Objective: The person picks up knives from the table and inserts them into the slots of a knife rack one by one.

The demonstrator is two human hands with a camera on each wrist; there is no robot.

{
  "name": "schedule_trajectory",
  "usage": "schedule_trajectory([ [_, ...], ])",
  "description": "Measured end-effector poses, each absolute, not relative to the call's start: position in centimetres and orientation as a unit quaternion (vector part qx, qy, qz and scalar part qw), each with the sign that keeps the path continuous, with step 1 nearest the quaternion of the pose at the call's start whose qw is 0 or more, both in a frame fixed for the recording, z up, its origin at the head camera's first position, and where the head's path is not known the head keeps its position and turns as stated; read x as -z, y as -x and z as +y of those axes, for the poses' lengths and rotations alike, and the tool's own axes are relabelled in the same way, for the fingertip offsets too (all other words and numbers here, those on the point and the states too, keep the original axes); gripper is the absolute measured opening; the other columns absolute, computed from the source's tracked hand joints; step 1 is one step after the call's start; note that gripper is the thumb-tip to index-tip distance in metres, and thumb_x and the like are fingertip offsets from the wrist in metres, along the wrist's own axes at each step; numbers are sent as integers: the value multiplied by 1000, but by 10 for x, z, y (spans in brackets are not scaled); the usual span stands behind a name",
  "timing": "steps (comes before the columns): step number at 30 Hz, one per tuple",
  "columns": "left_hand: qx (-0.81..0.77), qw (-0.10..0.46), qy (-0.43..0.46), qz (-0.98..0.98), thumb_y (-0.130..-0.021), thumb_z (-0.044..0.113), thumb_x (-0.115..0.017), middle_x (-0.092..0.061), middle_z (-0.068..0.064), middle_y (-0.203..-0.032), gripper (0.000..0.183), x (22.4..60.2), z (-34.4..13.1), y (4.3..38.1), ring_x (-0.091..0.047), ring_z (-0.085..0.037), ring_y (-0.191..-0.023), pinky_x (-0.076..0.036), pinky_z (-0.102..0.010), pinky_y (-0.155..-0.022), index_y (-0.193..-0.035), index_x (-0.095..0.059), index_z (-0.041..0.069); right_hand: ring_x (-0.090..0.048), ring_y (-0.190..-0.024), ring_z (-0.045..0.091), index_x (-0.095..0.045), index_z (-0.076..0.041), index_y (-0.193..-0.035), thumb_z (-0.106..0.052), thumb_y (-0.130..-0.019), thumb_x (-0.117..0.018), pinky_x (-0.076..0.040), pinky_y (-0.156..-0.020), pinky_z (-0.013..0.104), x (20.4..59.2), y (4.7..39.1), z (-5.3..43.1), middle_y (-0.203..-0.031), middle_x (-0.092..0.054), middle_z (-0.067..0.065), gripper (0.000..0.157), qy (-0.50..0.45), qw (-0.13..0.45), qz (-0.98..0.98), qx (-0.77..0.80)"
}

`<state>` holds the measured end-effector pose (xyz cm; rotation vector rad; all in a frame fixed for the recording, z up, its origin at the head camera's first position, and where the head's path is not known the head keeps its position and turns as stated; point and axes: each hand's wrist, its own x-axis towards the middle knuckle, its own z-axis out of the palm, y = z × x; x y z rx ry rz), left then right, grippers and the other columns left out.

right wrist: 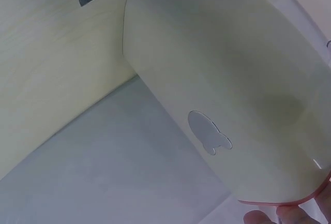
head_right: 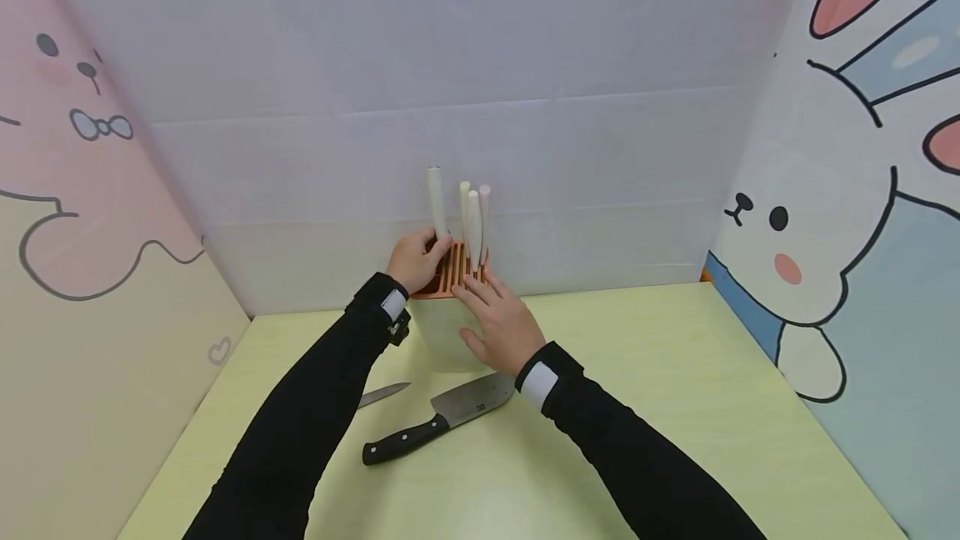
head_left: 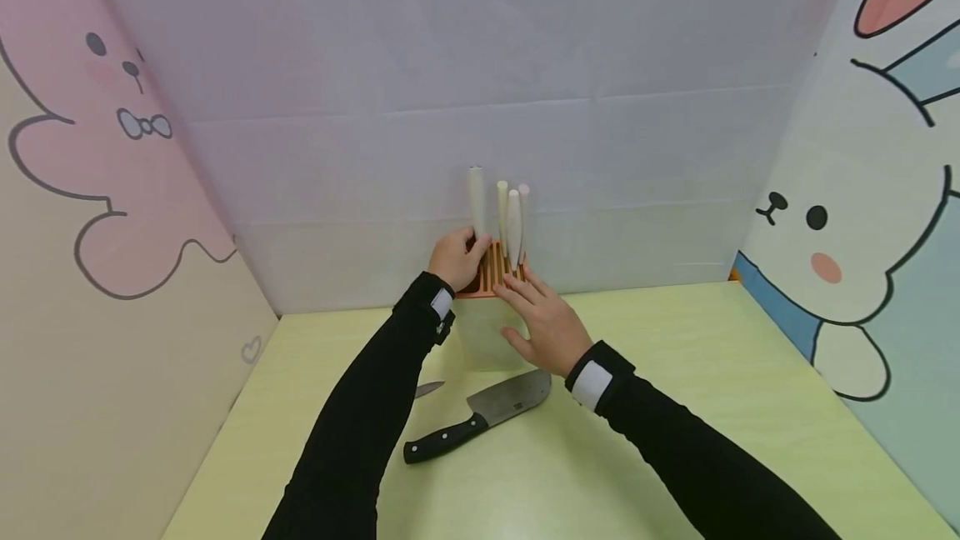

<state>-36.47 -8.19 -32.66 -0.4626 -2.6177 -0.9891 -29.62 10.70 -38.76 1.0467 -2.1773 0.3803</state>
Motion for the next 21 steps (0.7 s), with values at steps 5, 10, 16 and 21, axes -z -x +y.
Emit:
schedule_trajectory([
  [5,339,138,153,-918,-101,34,-45,-54,-9,-74,33,330,-84,372,-49,-23,-64,-39,-33,-59,-99,-60,5,-34,-130,37,-48,-7,-136,-26,-79,-75,-35,-107,43,388,296,108,-137,-47,17,65,-399,335,-842,-144],
  [10,337,132,147,-921,-100,34,-46,-59,-9,-77,34,333,-86,379,-52,-22,-66,-43,-33,-59,-105,-62,5,-33,-130,37,-47,-7,-136,-26,-80,-75,-35,-107,44,389,297,107,-138,-47,16,65,-399,334,-841,-146],
  [16,338,128,143,-921,-99,36,-50,-64,-10,-87,34,333,-86,382,-57,-22,-76,-49,-36,-68,-107,-63,5,-33,-130,38,-47,-7,-136,-26,-79,-75,-36,-105,45,389,297,106,-138,-47,16,66,-399,338,-839,-150],
  [21,324,125,144,-927,-97,39,-52,-66,-9,-89,35,331,-85,379,-57,-20,-77,-49,-35,-70,-102,-66,7,-33,-130,37,-47,-8,-136,-26,-80,-74,-35,-106,45,390,297,105,-138,-47,16,66,-398,336,-841,-149],
])
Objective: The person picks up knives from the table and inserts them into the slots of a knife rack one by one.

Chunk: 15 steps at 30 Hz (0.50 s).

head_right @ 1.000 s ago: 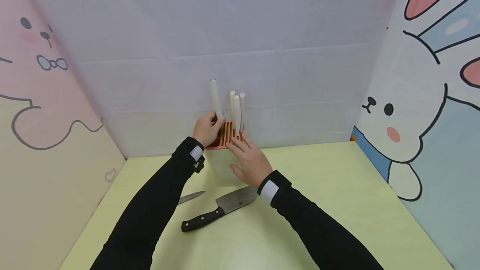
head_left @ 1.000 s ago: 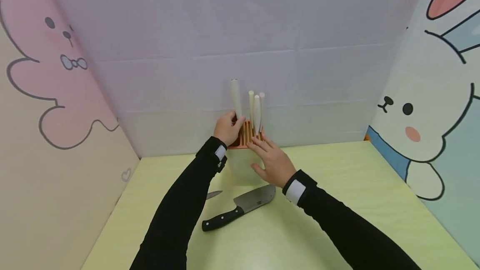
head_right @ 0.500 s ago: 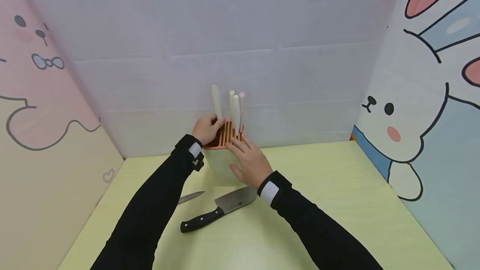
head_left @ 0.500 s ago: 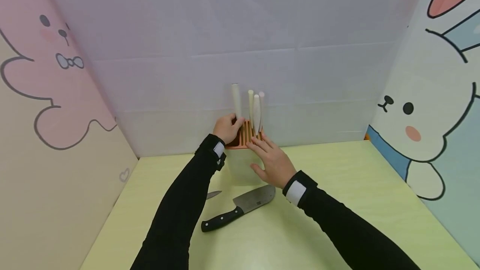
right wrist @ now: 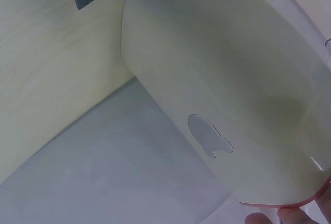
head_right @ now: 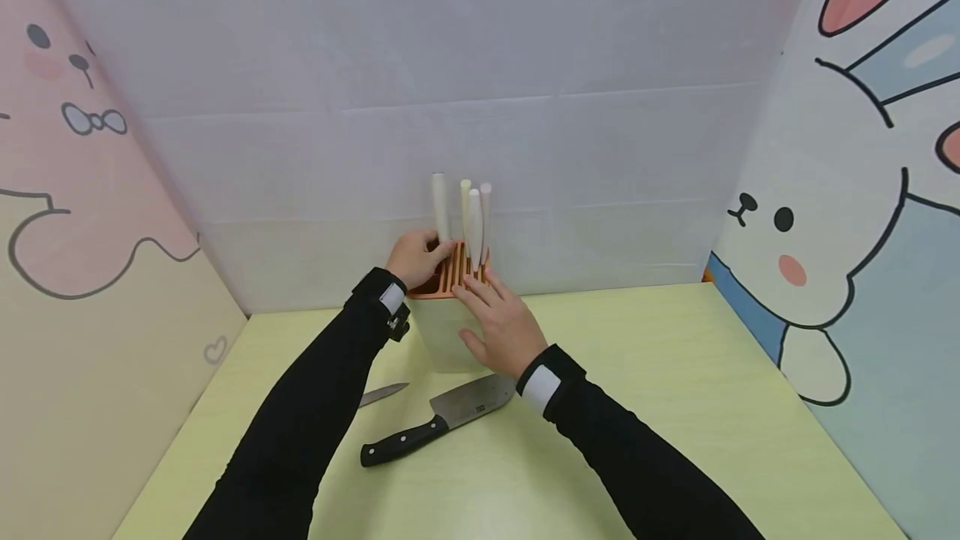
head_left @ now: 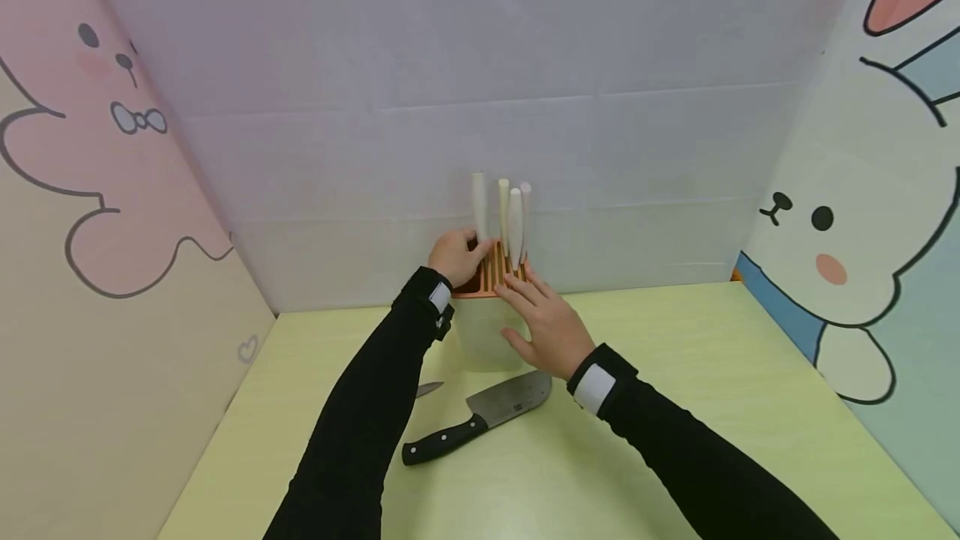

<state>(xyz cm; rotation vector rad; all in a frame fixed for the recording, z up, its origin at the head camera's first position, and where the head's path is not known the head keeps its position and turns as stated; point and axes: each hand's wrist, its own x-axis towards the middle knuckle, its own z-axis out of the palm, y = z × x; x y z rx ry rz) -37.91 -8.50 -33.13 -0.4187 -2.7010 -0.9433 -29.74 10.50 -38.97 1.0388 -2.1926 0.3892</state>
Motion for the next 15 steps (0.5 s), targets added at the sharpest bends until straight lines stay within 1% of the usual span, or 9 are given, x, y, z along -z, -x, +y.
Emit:
schedule_trajectory([
  [4,311,115,138,-933,-96,40,-52,-64,-7,-80,36,329,-84,375,-55,-21,-69,-46,-33,-62,-93,-67,8,-33,-130,37,-47,-7,-136,-27,-80,-74,-35,-106,45,391,298,105,-137,-47,17,66,-399,336,-840,-150],
  [7,306,109,134,-936,-96,39,-53,-63,-7,-79,34,328,-82,373,-54,-20,-68,-44,-32,-61,-94,-67,8,-33,-130,37,-47,-8,-136,-27,-79,-75,-35,-106,44,392,299,105,-137,-47,16,66,-399,338,-840,-148],
  [9,302,105,133,-938,-96,36,-55,-64,-7,-83,31,327,-82,372,-55,-20,-71,-46,-33,-64,-98,-67,8,-32,-131,37,-47,-8,-136,-27,-80,-74,-34,-107,43,392,299,105,-138,-46,16,66,-396,336,-842,-145],
  [11,300,103,132,-939,-95,34,-58,-65,-8,-89,29,326,-82,371,-56,-20,-76,-48,-34,-69,-103,-67,7,-31,-132,36,-46,-9,-137,-28,-81,-74,-33,-108,43,391,299,105,-139,-46,15,65,-394,332,-845,-142],
  [15,297,95,127,-942,-92,32,-62,-64,-9,-98,30,325,-82,371,-57,-21,-86,-50,-37,-78,-109,-65,7,-29,-133,35,-46,-10,-137,-28,-81,-73,-32,-109,42,391,298,105,-140,-45,14,65,-391,325,-849,-143],
])
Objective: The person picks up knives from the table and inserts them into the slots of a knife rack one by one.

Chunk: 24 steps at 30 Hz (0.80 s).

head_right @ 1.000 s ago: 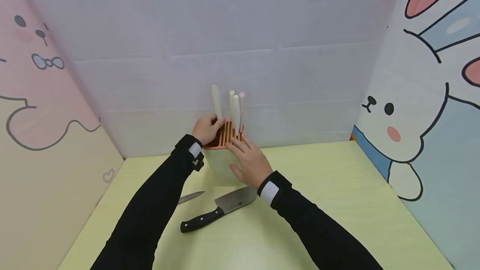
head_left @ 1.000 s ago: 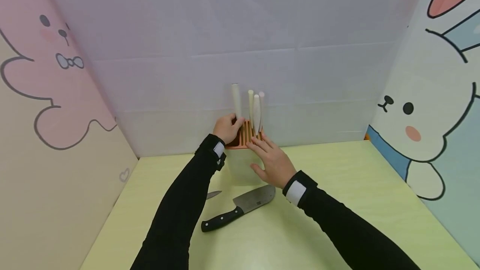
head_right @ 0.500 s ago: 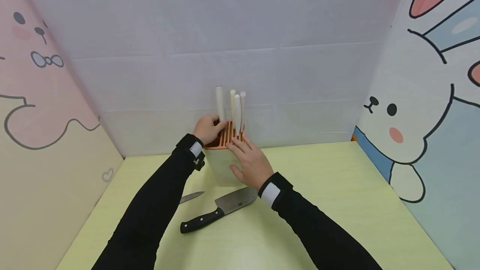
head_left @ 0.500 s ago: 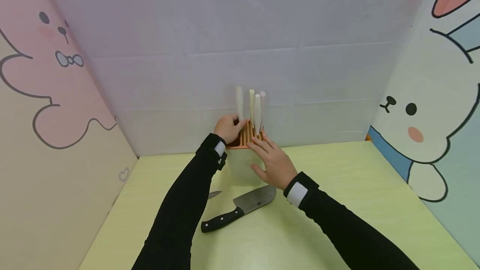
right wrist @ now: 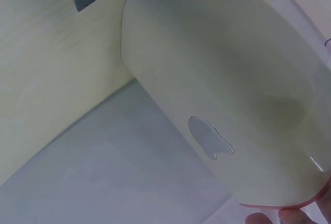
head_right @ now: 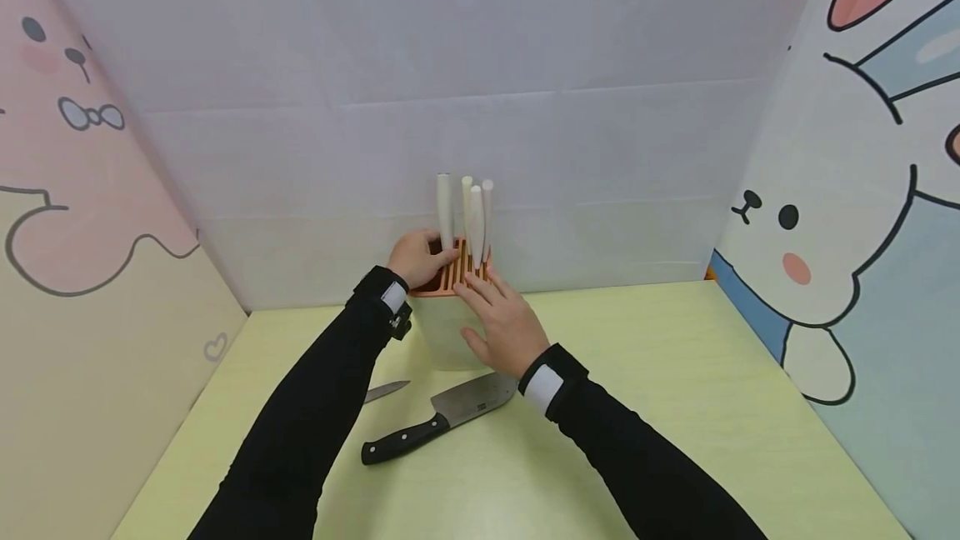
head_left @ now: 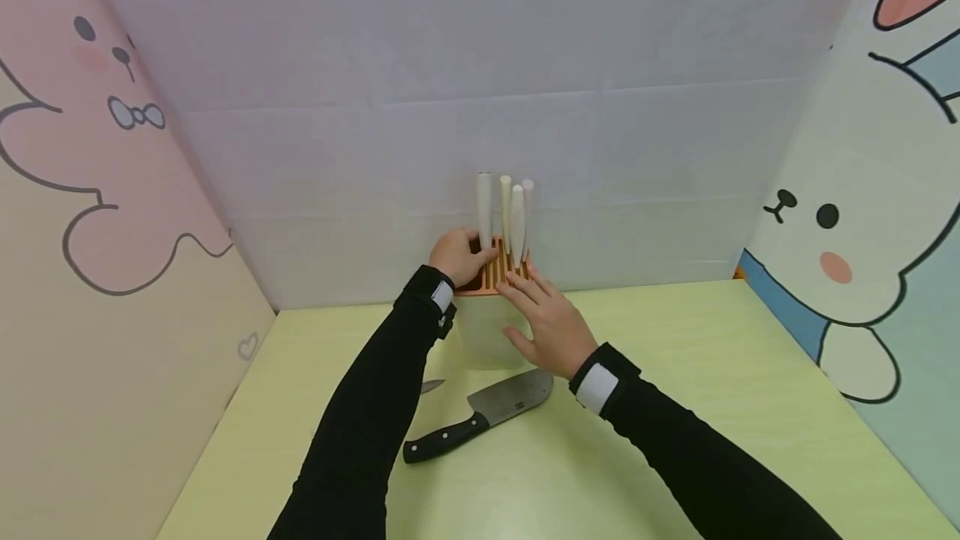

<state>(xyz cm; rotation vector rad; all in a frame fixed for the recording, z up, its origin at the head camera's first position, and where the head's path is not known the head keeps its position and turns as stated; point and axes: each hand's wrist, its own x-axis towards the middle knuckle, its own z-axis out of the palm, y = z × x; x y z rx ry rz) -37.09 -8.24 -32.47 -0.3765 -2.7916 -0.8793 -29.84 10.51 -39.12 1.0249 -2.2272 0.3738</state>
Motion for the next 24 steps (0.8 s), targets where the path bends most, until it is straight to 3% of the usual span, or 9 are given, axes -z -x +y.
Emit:
schedule_trajectory([
  [8,287,92,126,-945,-92,37,-61,-63,-7,-91,31,328,-84,375,-56,-20,-81,-49,-36,-75,-104,-65,8,-29,-133,35,-45,-10,-137,-27,-80,-74,-33,-108,42,393,300,105,-140,-45,14,66,-391,326,-848,-146],
  [17,280,100,137,-945,-95,37,-56,-59,-7,-82,29,329,-82,372,-52,-20,-69,-42,-32,-60,-101,-62,9,-31,-132,36,-45,-9,-138,-27,-79,-75,-34,-107,44,392,300,106,-138,-46,16,68,-398,339,-839,-151],
  [24,268,113,137,-947,-94,37,-58,-60,-7,-83,30,330,-82,371,-54,-19,-71,-46,-33,-63,-98,-63,8,-30,-132,35,-45,-9,-138,-25,-78,-76,-33,-108,44,392,300,105,-138,-46,16,70,-395,332,-843,-153],
])
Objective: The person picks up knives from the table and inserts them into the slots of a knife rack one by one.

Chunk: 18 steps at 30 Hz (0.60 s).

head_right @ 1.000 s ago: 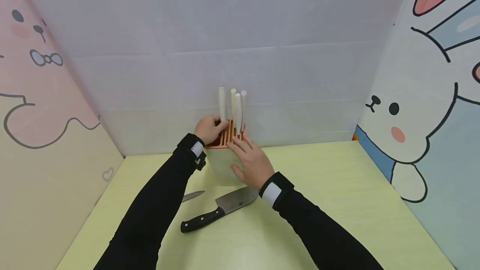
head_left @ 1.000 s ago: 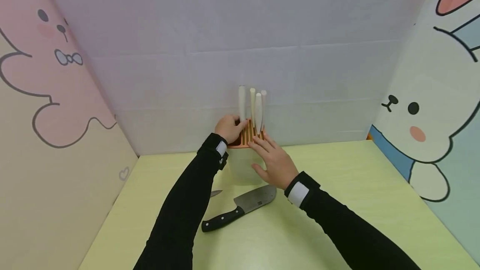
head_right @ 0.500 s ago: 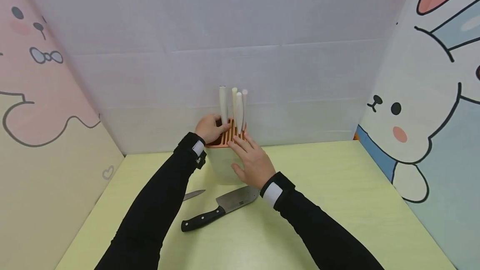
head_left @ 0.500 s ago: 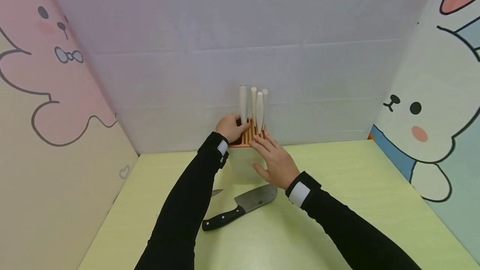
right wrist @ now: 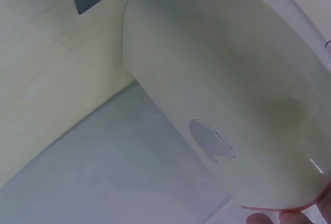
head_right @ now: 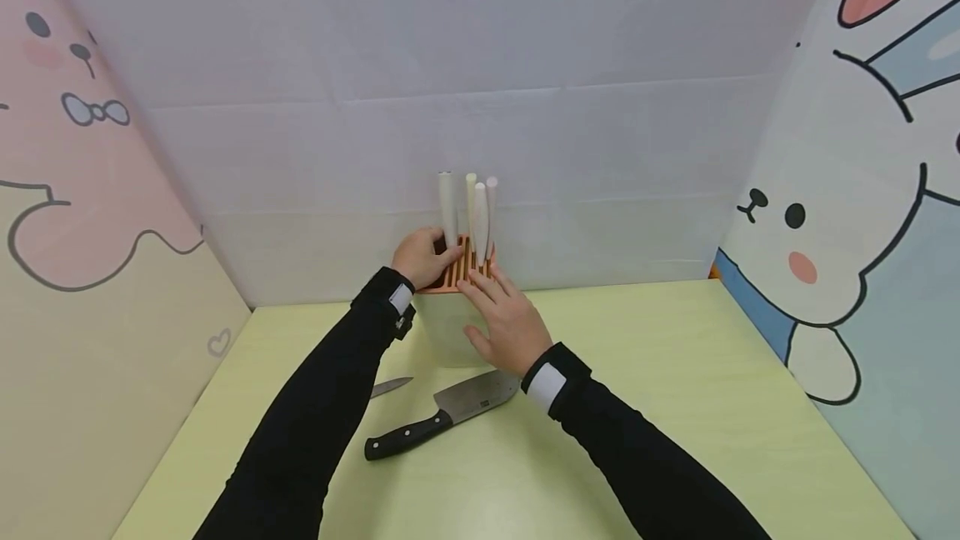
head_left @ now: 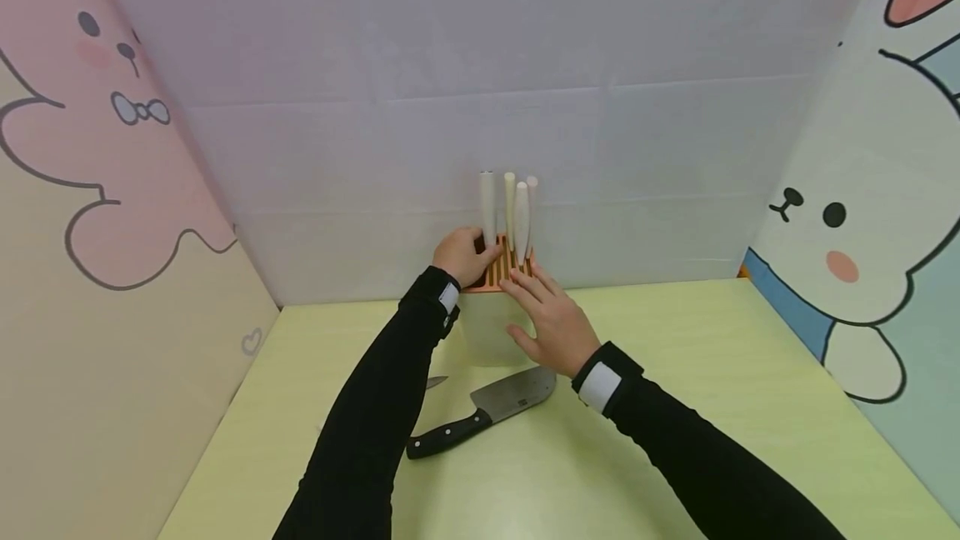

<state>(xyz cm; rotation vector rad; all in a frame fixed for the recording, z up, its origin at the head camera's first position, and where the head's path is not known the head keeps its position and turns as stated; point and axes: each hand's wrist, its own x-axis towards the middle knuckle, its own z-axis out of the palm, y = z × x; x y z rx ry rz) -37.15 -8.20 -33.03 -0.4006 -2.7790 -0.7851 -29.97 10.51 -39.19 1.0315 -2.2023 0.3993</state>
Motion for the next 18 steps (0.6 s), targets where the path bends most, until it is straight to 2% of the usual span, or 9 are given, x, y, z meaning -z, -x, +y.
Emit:
schedule_trajectory([
  [7,273,117,137,-945,-93,38,-59,-59,-7,-80,30,332,-83,369,-54,-19,-68,-45,-33,-60,-96,-63,8,-33,-131,36,-46,-8,-137,-25,-77,-77,-34,-107,44,392,299,105,-137,-47,17,70,-397,344,-837,-152],
  [9,282,116,144,-942,-94,36,-59,-61,-8,-84,29,334,-84,368,-56,-20,-72,-48,-35,-64,-100,-63,8,-33,-131,37,-46,-8,-137,-25,-76,-77,-36,-106,46,393,300,104,-137,-47,16,70,-397,344,-838,-148],
  [12,301,118,152,-934,-94,35,-58,-64,-10,-104,35,338,-92,362,-58,-21,-92,-50,-37,-81,-116,-60,8,-32,-131,37,-44,-9,-138,-28,-78,-76,-41,-98,57,394,298,101,-139,-45,15,70,-394,334,-845,-138],
  [15,325,124,158,-924,-95,33,-57,-56,-13,-126,47,336,-103,346,-51,-25,-113,-45,-41,-97,-133,-49,7,-28,-133,36,-40,-12,-142,-32,-79,-74,-41,-89,69,395,298,103,-143,-41,13,74,-390,319,-855,-126],
  [18,338,142,175,-914,-96,32,-56,-50,-16,-132,52,329,-119,320,-45,-29,-120,-40,-44,-102,-138,-43,4,-22,-136,34,-31,-14,-147,-34,-79,-74,-35,-89,75,394,295,110,-148,-33,12,83,-381,316,-860,-121],
])
